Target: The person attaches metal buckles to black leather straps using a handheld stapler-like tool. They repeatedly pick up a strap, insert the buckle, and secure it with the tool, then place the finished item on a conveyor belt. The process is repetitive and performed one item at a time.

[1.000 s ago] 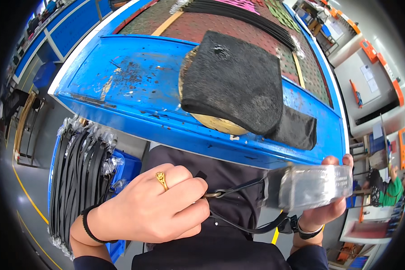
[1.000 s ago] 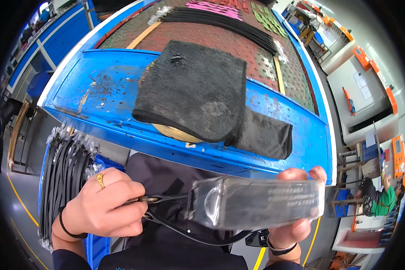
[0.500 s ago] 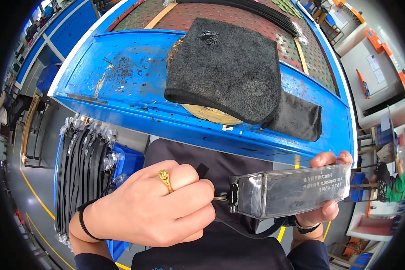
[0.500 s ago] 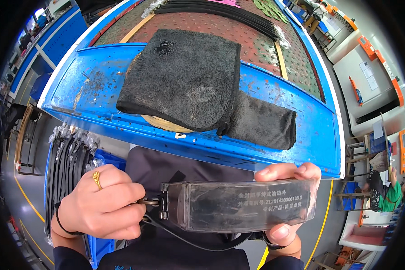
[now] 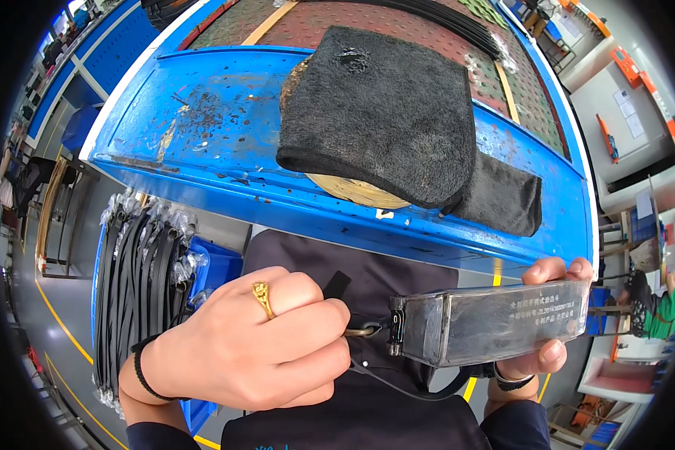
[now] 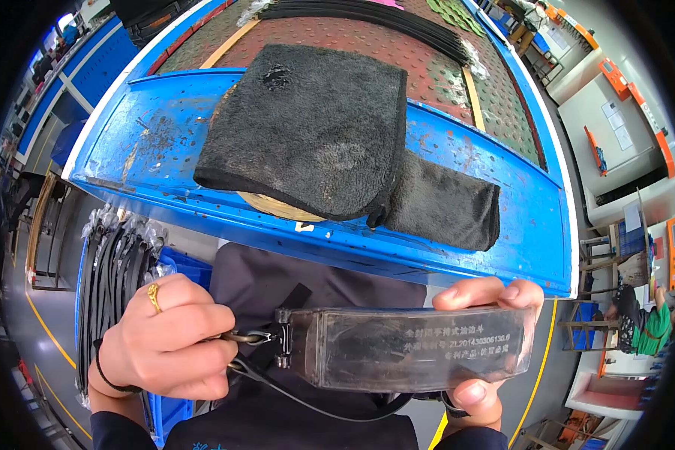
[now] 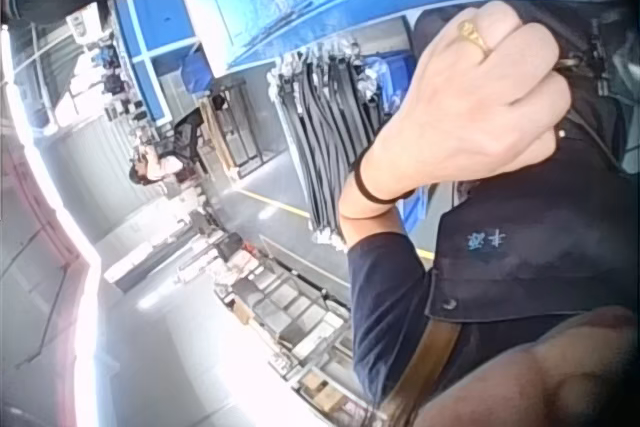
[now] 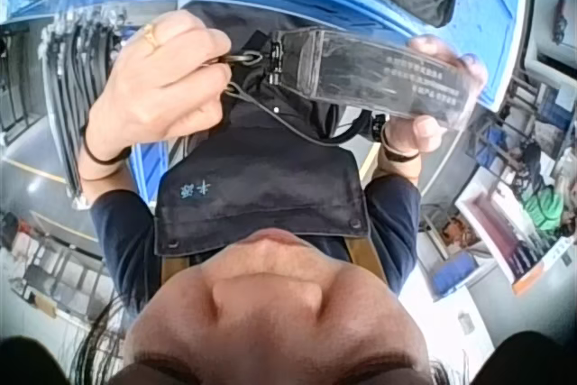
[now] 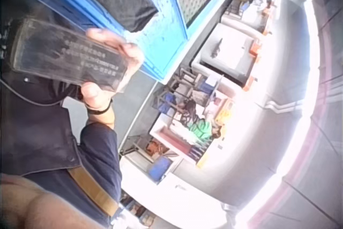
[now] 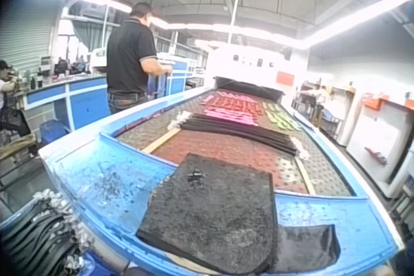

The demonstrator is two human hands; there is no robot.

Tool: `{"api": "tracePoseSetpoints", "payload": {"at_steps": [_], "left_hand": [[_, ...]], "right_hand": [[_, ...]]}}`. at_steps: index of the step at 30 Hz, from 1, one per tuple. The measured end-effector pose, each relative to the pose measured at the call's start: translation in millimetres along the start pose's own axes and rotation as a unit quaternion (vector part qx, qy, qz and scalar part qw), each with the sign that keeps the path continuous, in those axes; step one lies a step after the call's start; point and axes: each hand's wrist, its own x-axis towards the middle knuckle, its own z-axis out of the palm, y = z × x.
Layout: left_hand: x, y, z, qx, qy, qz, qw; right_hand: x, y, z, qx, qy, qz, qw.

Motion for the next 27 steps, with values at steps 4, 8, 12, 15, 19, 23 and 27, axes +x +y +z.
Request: {"api": "tracePoseSetpoints", "payload": {"at_steps": [4, 8, 12, 15, 19, 23, 27], "left_hand": [[-0.7, 1.3, 1.7, 0.011, 0.023, -0.003, 1.0], [-3.0, 1.8, 2.7, 0.03, 0.047, -0.002, 0.998], [-1.7, 4.3, 2.9, 0.053, 0.087, 0.012, 0.995], [-1.2, 5.5, 2.5, 0.074, 0.084, 0.025, 0.993], [-1.8, 9.2, -2.6, 0.104, 0.043, 0.033, 0.993], [-1.2, 10.5, -2.5, 0.124, 0.031, 0.042, 0.991], [-2.4, 7.7, 0.7, 0.11, 0.065, 0.04, 0.991]], "right_hand": [[-2.1, -0.1, 0.5, 0.06, -0.008, -0.001, 0.998], [-1.6, 1.0, -5.3, 0.037, -0.005, -0.02, 0.999], [6.0, 2.7, -11.1, 0.048, 0.072, 0.01, 0.996], [10.4, -0.8, -5.0, 0.081, 0.05, 0.037, 0.995], [9.8, -5.4, 0.7, 0.055, -0.011, 0.048, 0.997], [12.4, -4.6, 1.5, 0.042, -0.033, 0.043, 0.998], [13.9, 0.2, -2.0, 0.061, -0.006, 0.025, 0.998]]}}
